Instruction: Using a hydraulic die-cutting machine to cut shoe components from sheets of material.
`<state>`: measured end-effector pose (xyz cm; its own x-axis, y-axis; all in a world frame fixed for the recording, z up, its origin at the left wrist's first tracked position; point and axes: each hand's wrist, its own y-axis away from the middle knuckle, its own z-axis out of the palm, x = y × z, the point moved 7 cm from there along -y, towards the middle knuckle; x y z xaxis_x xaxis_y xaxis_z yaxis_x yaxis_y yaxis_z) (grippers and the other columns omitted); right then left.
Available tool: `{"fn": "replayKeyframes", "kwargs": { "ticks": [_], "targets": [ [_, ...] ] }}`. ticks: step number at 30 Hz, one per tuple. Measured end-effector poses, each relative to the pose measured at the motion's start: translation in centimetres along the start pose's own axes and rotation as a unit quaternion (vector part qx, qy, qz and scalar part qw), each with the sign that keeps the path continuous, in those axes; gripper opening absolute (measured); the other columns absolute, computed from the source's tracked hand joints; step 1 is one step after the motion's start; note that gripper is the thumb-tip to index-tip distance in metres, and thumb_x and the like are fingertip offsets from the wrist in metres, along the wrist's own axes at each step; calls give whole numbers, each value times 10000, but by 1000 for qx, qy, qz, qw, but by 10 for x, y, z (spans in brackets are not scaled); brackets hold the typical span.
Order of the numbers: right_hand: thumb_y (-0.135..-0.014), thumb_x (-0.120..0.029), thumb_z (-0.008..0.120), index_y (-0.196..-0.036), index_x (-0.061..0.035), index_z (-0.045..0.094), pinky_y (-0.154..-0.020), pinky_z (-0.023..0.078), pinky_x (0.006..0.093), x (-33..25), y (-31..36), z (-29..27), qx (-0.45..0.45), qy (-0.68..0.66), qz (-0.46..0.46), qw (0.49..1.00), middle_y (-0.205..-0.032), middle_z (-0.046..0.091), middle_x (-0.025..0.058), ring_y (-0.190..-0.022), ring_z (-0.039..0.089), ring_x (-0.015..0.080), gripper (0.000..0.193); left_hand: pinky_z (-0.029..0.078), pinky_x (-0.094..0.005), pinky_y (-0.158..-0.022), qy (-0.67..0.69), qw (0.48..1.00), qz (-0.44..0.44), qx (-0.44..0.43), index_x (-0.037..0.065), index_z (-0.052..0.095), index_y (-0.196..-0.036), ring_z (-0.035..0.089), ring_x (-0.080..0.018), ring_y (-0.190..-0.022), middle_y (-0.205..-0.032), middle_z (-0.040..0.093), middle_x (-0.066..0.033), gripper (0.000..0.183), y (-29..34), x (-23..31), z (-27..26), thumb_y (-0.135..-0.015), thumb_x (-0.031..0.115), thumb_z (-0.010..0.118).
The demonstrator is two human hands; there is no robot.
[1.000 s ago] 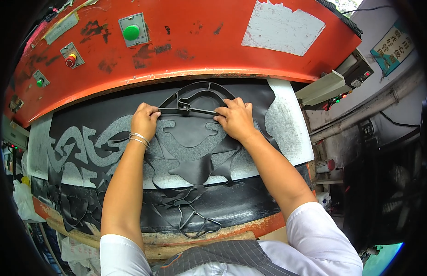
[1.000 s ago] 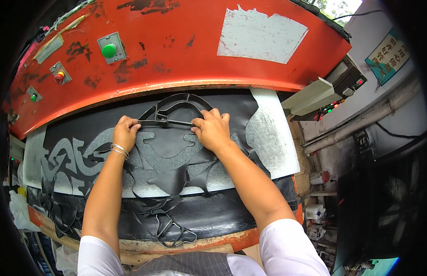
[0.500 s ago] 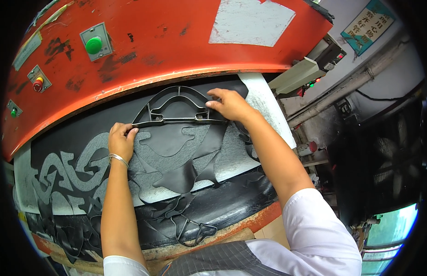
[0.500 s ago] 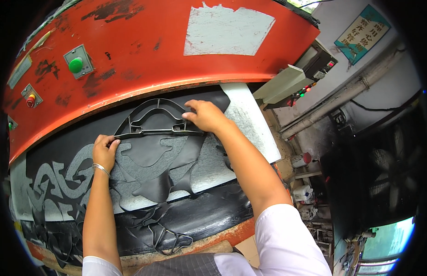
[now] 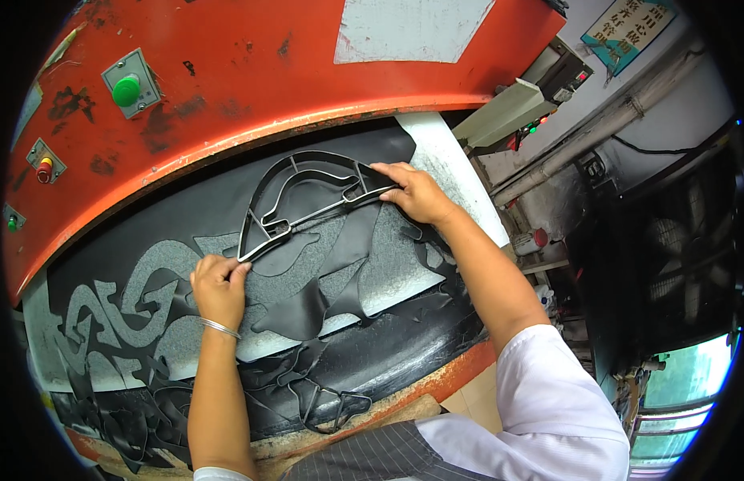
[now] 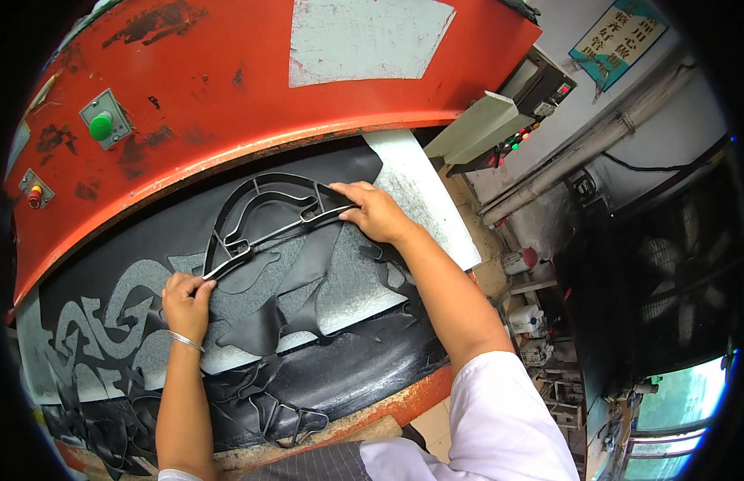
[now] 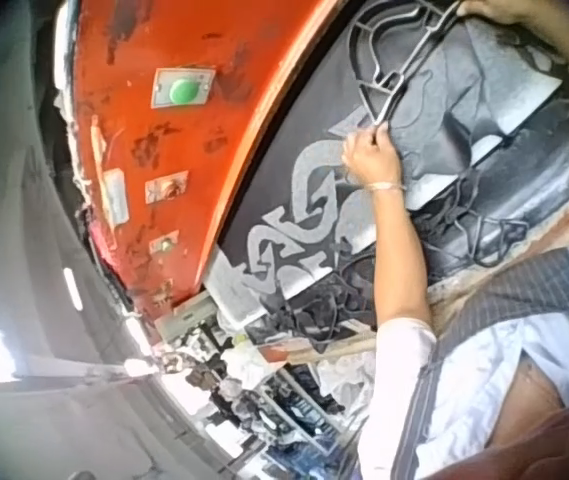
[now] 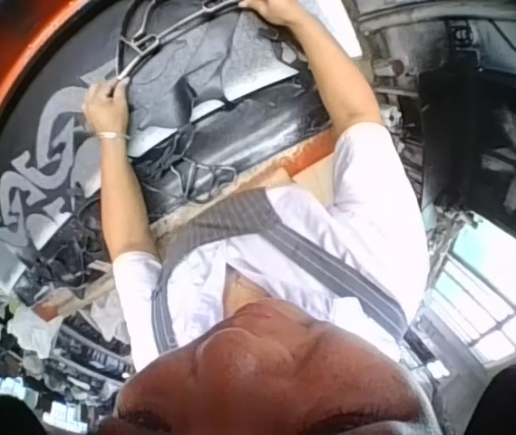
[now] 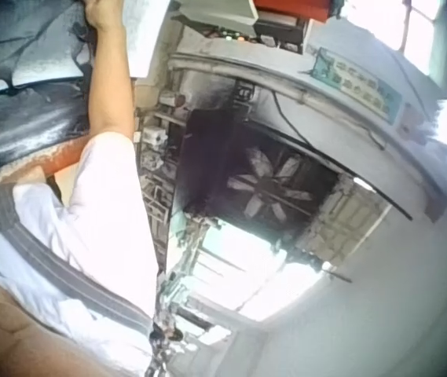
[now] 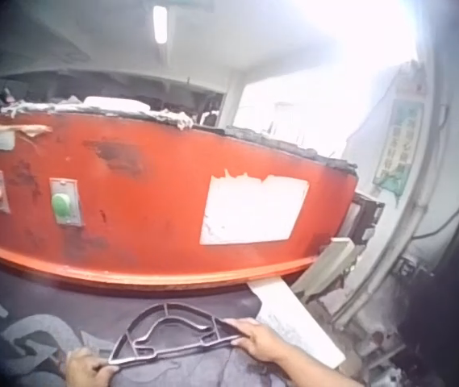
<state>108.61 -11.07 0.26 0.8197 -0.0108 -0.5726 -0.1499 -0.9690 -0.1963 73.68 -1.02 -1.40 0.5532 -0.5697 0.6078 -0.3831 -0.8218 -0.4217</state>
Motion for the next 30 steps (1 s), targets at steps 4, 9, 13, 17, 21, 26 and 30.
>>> {"fn": "replayKeyframes", "kwargs": {
  "ticks": [4, 9, 13, 17, 21, 26, 30],
  "targets": [
    [-806, -98, 718, -1325, -101, 559, -953, 478, 374, 16, -2, 5, -4, -26, 3, 1000, -1225, 600, 163, -1133, 570, 330, 542, 399, -362, -769, -31, 999, 30, -10, 51, 705, -768, 566, -231, -800, -765, 604, -42, 118, 6, 15, 6, -717, 128, 778],
    [-816, -105, 722, -1359, -108, 536, -1006, 446, 368, 22, -6, 4, -21, -31, -24, 999, -1311, 567, 157, -1197, 547, 325, 573, 441, -353, -734, -14, 1000, 13, -15, 3, 708, -816, 586, -256, -809, -788, 621, -92, 105, 8, 13, 5, -742, 63, 752],
    [-810, -148, 730, -1327, -125, 575, -1056, 407, 388, 34, -9, 5, -45, -22, -35, 998, -1347, 555, 157, -1251, 510, 330, 540, 437, -348, -736, -8, 999, 20, -26, 14, 709, -838, 564, -252, -793, -789, 611, -86, 111, 13, 16, 0, -737, 38, 747],
    [-800, -177, 737, -1283, -141, 621, -1058, 392, 404, 37, -6, 1, -25, -30, -70, 997, -1337, 571, 141, -1245, 509, 328, 498, 431, -347, -722, -3, 999, 18, -38, 17, 706, -824, 548, -245, -775, -766, 604, -76, 121, 13, 21, -2, -717, 33, 762],
    [-785, -207, 748, -1284, -158, 625, -1059, 376, 413, 40, -2, -6, -22, -12, -88, 996, -1331, 579, 119, -1235, 502, 329, 517, 433, -338, -695, 5, 999, 32, -39, 11, 701, -816, 544, -240, -762, -755, 600, -76, 122, 11, 26, 3, -709, 8, 759],
    [-799, -191, 736, -1271, -131, 634, -1064, 369, 410, 31, -2, -3, -26, -8, -104, 994, -1331, 585, 111, -1238, 510, 317, 487, 434, -332, -698, -13, 999, 26, -40, 9, 697, -815, 544, -242, -761, -753, 597, -79, 121, 13, 27, -9, -710, -1, 758],
    [-816, -203, 718, -1296, -140, 612, -1104, 338, 436, 26, -2, -10, -20, -5, -96, 995, -1335, 580, 120, -1252, 514, 308, 496, 435, -333, -692, -25, 999, 25, -37, 6, 689, -812, 543, -245, -755, -756, 596, -83, 127, 11, 35, -12, -707, 0, 762]
  ]
}}
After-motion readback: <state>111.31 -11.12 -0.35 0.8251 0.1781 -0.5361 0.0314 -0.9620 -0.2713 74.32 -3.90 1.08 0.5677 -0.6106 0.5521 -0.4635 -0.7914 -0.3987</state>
